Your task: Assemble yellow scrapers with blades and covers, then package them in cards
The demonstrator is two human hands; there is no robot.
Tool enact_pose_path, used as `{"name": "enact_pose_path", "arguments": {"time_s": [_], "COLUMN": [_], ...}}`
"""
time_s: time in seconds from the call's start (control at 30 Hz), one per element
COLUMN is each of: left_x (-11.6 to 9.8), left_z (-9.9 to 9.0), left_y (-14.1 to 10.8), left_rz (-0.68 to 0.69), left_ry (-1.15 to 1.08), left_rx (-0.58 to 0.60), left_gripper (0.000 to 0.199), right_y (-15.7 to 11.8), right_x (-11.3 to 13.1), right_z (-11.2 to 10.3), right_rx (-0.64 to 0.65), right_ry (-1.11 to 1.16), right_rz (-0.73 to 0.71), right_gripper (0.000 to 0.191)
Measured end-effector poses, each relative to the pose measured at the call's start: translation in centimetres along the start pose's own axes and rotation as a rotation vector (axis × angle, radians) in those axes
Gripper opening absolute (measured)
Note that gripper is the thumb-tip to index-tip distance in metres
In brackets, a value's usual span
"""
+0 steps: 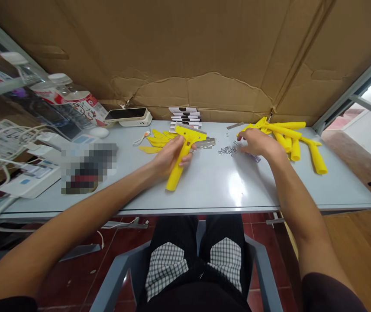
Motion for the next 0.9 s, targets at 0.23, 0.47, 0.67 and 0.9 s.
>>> {"name": "enact_pose_path", "arguments": {"time_s": [0.23, 0.47, 0.67, 0.9], "left_x": [0.4, 0.9, 1.4, 1.7], "left_z": [-1.1, -1.1, -1.0, -0.8], "left_y": [0.6, 0.6, 1.0, 1.0], "left_rz": [0.057, 0.041, 0.068, 0.045], "left_ry": [0.022, 0.081, 0.159, 0.225], "left_rx": [0.027, -0.102, -0.142, -0.215], "left_gripper": [0.072, 0.093, 0.058, 0.056], "right_y": [0.1, 0.1, 0.2, 0.7], "right_x": [0.9, 1.1, 1.1, 0.5], "right_z": [0.1, 0.1, 0.2, 0.6], "right_rx": [-0.080, -0.042, -0.038, -0.049], "right_ry": [0.023, 0.078, 0.096, 0.062], "right_rz": [-0.078, -0.047, -0.055, -0.122], "right_gripper": [0.026, 0.021, 0.020, 0.020]}}
Point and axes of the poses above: each hand's wrist, its own y-axis towards the middle knuckle, its own z-axis out of the palm, x = y × z, the point moved 1 cm from there along y, towards the middle knuckle, and after that the axes turned 15 degrees about -z, right-handed, at the moved point
